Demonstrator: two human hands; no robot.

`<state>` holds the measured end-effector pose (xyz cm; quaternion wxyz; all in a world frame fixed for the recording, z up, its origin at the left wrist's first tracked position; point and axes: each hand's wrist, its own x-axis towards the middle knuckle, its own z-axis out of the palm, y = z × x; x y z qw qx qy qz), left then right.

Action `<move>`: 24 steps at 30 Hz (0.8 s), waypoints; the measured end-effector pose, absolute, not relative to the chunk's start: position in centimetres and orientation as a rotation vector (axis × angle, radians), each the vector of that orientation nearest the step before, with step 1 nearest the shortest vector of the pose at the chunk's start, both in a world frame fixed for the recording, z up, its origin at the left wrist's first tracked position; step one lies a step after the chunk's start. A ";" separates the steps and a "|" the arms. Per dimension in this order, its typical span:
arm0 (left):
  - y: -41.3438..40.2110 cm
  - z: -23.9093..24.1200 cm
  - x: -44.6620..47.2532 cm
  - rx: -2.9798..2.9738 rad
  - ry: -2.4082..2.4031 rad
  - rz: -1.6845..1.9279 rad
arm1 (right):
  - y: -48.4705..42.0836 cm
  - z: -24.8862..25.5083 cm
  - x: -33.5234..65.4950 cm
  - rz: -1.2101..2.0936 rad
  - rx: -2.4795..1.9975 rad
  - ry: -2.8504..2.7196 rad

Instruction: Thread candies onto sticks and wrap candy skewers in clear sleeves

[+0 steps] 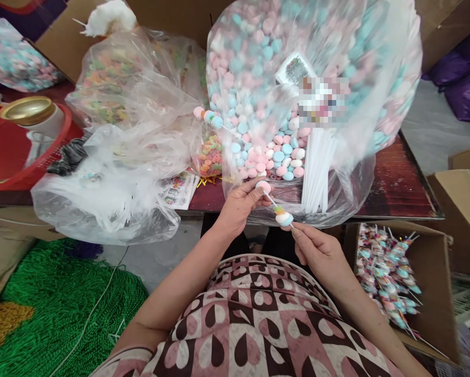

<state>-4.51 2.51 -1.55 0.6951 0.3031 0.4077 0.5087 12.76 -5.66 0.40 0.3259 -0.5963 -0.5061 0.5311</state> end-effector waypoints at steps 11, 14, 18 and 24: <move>2.3 -2.6 -4.6 1.018 1.124 1.136 | -5.7 0.2 13.1 1.440 -1.594 -1.344; 2.2 -2.7 -4.7 1.281 1.254 1.126 | -5.7 0.4 13.4 1.491 -1.572 -1.406; 2.1 -2.6 -4.7 1.466 1.288 1.096 | -5.6 1.0 13.6 1.516 -1.585 -1.380; 1.9 -2.0 -4.2 1.476 1.307 1.114 | -5.3 1.4 12.4 1.573 -1.594 -1.233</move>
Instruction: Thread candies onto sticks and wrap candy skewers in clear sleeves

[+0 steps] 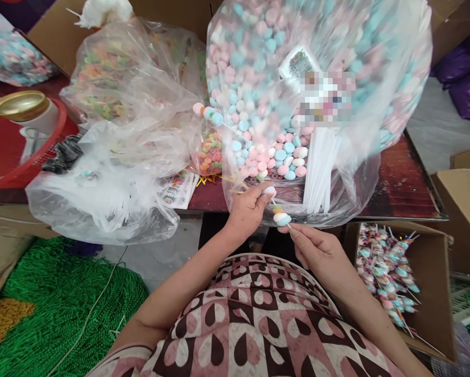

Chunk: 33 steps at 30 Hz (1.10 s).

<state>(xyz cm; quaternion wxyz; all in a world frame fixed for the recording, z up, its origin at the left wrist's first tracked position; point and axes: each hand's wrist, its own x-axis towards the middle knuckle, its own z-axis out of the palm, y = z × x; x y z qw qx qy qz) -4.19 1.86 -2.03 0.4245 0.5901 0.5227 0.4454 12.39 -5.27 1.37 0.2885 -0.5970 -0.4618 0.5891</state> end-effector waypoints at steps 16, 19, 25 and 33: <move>0.7 -1.8 -3.3 1.728 1.195 1.020 | -4.2 0.3 11.0 1.364 -1.541 -1.212; 0.7 -1.5 -3.3 1.709 1.131 1.005 | -4.0 -0.5 11.0 1.415 -1.518 -1.226; 1.3 0.0 -3.8 1.466 1.037 0.966 | -3.3 -1.2 11.6 1.482 -1.423 -1.014; 5.0 -0.5 -6.3 2.066 1.561 0.798 | -3.3 -0.7 12.5 1.452 -1.396 -0.871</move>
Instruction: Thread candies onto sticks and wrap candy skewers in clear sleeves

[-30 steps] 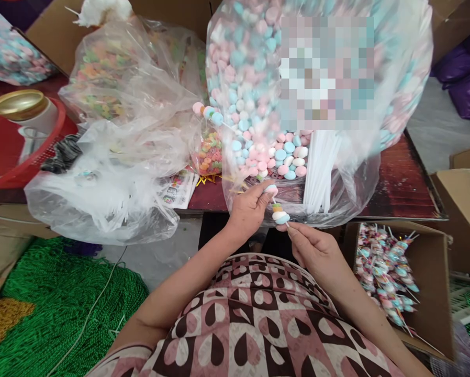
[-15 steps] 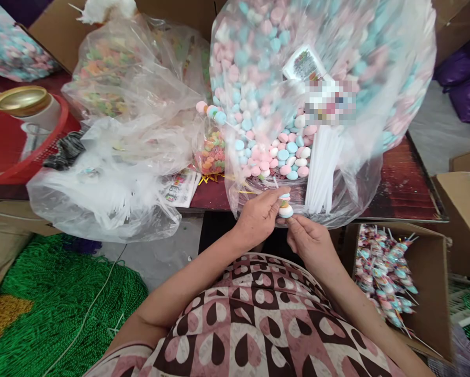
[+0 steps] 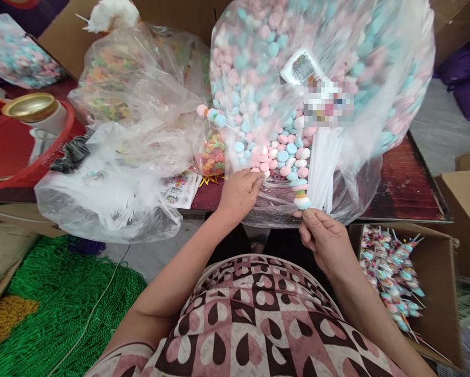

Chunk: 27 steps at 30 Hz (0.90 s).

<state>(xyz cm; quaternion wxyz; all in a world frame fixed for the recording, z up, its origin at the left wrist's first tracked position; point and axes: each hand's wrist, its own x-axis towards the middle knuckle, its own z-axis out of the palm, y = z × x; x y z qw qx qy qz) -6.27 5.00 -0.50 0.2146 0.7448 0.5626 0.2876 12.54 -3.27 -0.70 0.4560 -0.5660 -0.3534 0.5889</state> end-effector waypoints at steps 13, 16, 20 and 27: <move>5.3 -1.7 -6.8 2.047 1.616 0.801 | -3.9 -1.5 12.5 1.477 -1.431 -0.935; 5.0 -2.1 -6.7 1.500 1.397 1.079 | -4.0 -1.3 12.1 1.529 -1.446 -1.088; 4.7 -1.8 -5.9 0.997 1.139 1.144 | -4.1 -0.7 11.5 1.513 -1.498 -1.248; 4.1 -1.9 -5.2 1.024 1.114 1.166 | -4.2 -0.7 11.6 1.493 -1.534 -1.303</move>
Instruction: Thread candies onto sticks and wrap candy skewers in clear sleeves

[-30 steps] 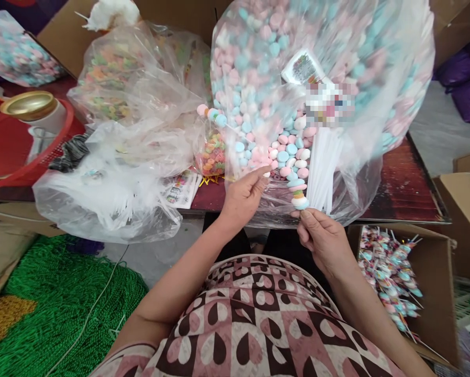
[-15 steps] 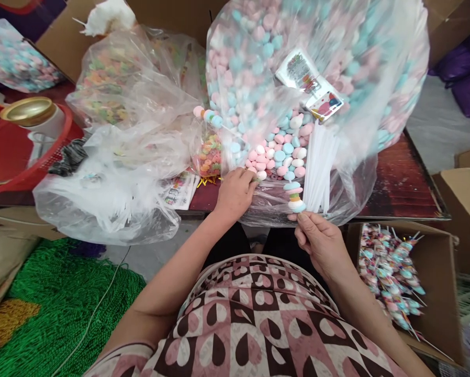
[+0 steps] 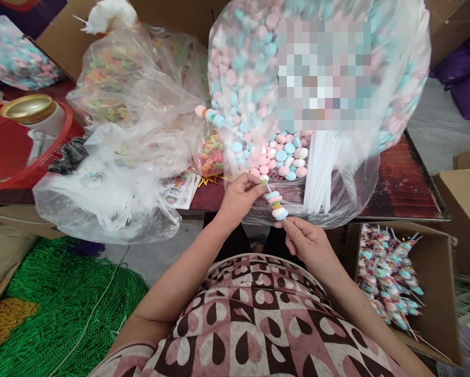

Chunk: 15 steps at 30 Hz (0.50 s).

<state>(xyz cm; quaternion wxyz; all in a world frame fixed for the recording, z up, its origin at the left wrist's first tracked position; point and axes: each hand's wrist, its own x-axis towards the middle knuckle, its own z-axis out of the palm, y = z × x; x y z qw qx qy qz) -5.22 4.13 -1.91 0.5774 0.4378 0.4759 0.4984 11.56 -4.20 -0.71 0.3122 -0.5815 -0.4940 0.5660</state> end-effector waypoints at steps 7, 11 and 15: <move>4.0 -2.3 -5.3 1.268 1.111 1.141 | -4.2 -0.7 11.8 1.517 -1.512 -1.336; 3.3 -1.8 -5.3 1.614 1.271 1.101 | -4.3 -1.3 12.0 1.514 -1.501 -1.278; 2.7 -1.3 -5.1 1.903 1.340 1.092 | -4.4 -1.6 12.1 1.518 -1.474 -1.224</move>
